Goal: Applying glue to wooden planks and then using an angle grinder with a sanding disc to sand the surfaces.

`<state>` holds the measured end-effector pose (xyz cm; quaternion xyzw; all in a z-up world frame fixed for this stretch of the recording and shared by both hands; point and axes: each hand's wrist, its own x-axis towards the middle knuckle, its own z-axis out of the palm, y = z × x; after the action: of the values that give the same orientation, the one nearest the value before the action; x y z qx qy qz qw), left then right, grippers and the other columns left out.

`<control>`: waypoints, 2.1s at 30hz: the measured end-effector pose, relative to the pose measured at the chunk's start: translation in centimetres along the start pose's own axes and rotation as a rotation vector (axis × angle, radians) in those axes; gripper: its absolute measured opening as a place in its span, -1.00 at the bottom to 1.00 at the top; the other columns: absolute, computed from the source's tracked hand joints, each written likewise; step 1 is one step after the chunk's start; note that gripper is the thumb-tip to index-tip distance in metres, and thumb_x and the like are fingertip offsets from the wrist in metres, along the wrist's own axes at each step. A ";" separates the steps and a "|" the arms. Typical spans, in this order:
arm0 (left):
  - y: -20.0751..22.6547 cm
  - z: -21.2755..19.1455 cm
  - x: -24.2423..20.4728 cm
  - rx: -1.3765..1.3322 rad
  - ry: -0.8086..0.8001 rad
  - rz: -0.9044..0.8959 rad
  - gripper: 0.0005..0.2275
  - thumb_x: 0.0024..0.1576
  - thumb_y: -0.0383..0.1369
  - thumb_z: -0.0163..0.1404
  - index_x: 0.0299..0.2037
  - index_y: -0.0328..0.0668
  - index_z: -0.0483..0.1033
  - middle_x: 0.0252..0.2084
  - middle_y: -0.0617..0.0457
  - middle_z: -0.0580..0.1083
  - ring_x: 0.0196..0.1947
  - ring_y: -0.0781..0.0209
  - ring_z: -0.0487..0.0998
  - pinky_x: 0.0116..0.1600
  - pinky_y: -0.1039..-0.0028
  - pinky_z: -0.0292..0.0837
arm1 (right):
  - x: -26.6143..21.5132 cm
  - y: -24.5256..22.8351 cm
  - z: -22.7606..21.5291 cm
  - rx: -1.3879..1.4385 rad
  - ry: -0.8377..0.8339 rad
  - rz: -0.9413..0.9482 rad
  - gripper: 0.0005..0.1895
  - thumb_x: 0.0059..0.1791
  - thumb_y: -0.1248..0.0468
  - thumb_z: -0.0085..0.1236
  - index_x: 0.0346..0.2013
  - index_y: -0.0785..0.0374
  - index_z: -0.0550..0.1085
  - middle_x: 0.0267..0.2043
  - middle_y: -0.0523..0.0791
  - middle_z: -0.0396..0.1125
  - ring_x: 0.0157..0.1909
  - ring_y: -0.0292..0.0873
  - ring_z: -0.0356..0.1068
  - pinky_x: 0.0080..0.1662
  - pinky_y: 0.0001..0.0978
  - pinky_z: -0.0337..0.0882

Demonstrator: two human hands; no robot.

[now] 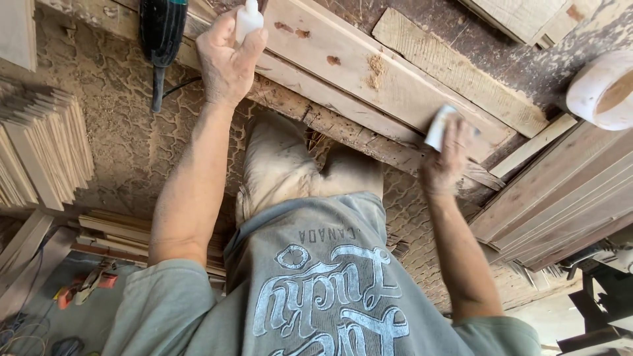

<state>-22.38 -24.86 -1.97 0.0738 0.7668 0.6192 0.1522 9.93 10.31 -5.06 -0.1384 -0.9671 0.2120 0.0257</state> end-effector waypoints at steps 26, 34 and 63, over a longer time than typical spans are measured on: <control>-3.0 -1.4 2.7 0.077 -0.307 -0.032 -0.64 0.30 -0.19 0.21 -0.44 -0.20 0.40 -0.49 0.14 0.30 -0.53 0.29 0.22 -0.44 0.45 0.18 | 10.8 -16.5 9.5 0.060 -0.251 -0.271 -0.57 0.09 0.46 -0.14 0.28 0.30 0.25 0.37 0.01 0.02 0.43 0.00 -0.04 0.45 0.02 -0.10; -0.5 -1.7 4.0 0.060 -0.339 -0.133 -0.84 0.26 -0.42 0.18 -0.25 -0.43 0.58 -0.42 0.04 0.45 -0.49 0.34 0.28 -0.41 0.54 0.22 | 14.5 -18.4 9.8 -0.014 -0.395 -0.444 -0.48 0.24 0.24 -0.08 0.51 0.23 0.20 0.57 -0.01 -0.06 0.59 -0.05 -0.17 0.53 -0.11 -0.33; 3.4 6.1 -3.9 0.452 -0.434 -0.085 -0.72 0.12 -0.28 0.18 -0.55 -0.25 0.46 -0.49 -0.19 0.48 -0.40 -0.30 0.60 -0.33 0.13 0.50 | 2.7 0.3 4.1 -0.121 0.254 0.008 -0.48 0.04 0.36 -0.13 0.27 0.42 0.50 0.39 0.22 0.23 0.43 0.32 0.09 0.38 0.14 -0.05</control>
<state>-16.96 -19.59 0.73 0.2041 0.8371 0.3957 0.3179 6.99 9.64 -8.97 -0.1693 -0.9665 0.1342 0.1388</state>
